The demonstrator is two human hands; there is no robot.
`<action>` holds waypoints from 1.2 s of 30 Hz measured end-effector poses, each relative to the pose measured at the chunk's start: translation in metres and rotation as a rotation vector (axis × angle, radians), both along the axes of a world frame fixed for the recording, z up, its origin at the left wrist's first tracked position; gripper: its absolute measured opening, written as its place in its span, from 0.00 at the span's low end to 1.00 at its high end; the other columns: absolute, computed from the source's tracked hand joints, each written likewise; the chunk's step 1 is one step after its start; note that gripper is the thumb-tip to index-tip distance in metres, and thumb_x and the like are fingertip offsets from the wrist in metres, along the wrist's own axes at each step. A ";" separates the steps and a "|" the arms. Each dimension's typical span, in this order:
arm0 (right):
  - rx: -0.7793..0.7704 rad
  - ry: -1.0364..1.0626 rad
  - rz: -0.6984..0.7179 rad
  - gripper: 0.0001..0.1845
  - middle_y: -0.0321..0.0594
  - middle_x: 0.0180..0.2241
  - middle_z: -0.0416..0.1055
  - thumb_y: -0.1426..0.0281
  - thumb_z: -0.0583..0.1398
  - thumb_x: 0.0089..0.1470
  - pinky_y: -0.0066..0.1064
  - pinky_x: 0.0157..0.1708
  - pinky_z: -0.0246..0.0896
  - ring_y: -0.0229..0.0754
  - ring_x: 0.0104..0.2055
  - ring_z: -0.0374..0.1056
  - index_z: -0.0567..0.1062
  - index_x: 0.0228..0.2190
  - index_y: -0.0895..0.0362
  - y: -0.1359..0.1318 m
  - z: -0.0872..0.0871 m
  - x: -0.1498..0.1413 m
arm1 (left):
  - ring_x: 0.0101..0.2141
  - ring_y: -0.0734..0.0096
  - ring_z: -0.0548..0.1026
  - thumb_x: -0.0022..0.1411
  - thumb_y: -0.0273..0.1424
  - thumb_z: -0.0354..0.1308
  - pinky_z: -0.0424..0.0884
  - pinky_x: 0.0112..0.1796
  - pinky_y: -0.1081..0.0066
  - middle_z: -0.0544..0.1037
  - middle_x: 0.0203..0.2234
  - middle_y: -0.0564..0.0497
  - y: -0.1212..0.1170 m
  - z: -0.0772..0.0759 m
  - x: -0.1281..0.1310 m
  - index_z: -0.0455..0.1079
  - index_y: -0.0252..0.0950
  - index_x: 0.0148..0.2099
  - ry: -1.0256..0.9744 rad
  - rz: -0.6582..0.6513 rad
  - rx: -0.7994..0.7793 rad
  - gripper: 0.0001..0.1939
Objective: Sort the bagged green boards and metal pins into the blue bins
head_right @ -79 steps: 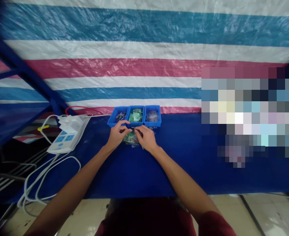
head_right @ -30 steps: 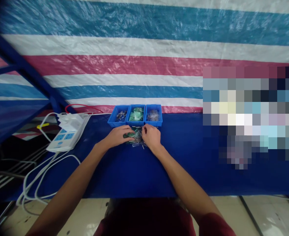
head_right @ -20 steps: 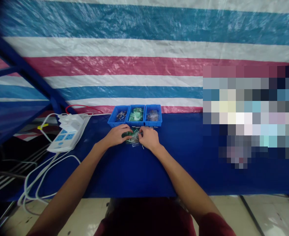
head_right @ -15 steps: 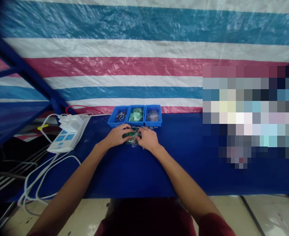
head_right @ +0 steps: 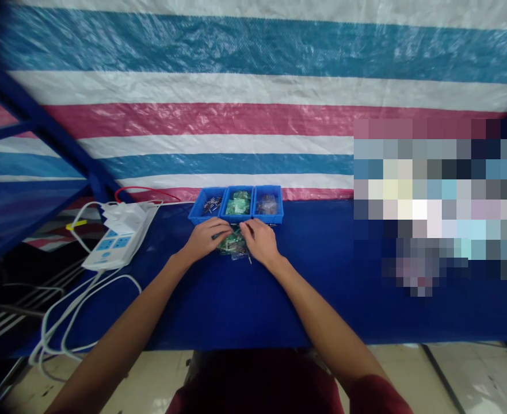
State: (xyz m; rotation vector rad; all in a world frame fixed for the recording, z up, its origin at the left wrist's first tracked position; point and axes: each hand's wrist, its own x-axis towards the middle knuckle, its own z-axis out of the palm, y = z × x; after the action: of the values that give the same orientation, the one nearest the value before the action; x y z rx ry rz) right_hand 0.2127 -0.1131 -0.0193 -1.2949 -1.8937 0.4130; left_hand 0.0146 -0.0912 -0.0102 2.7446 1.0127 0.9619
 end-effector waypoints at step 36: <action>0.095 0.141 0.015 0.12 0.42 0.35 0.75 0.66 0.54 0.60 0.29 0.39 0.65 0.40 0.35 0.70 0.77 0.35 0.56 0.000 -0.006 0.000 | 0.24 0.75 0.70 0.64 0.40 0.54 0.66 0.28 0.73 0.78 0.28 0.49 -0.008 0.002 0.014 0.74 0.35 0.38 -0.282 0.161 -0.128 0.15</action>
State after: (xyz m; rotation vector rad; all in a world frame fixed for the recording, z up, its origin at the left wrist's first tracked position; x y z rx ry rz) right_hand 0.2132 -0.1134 -0.0251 -1.1597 -1.7839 0.4058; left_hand 0.0287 -0.0995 -0.0086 2.3689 1.2073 1.2180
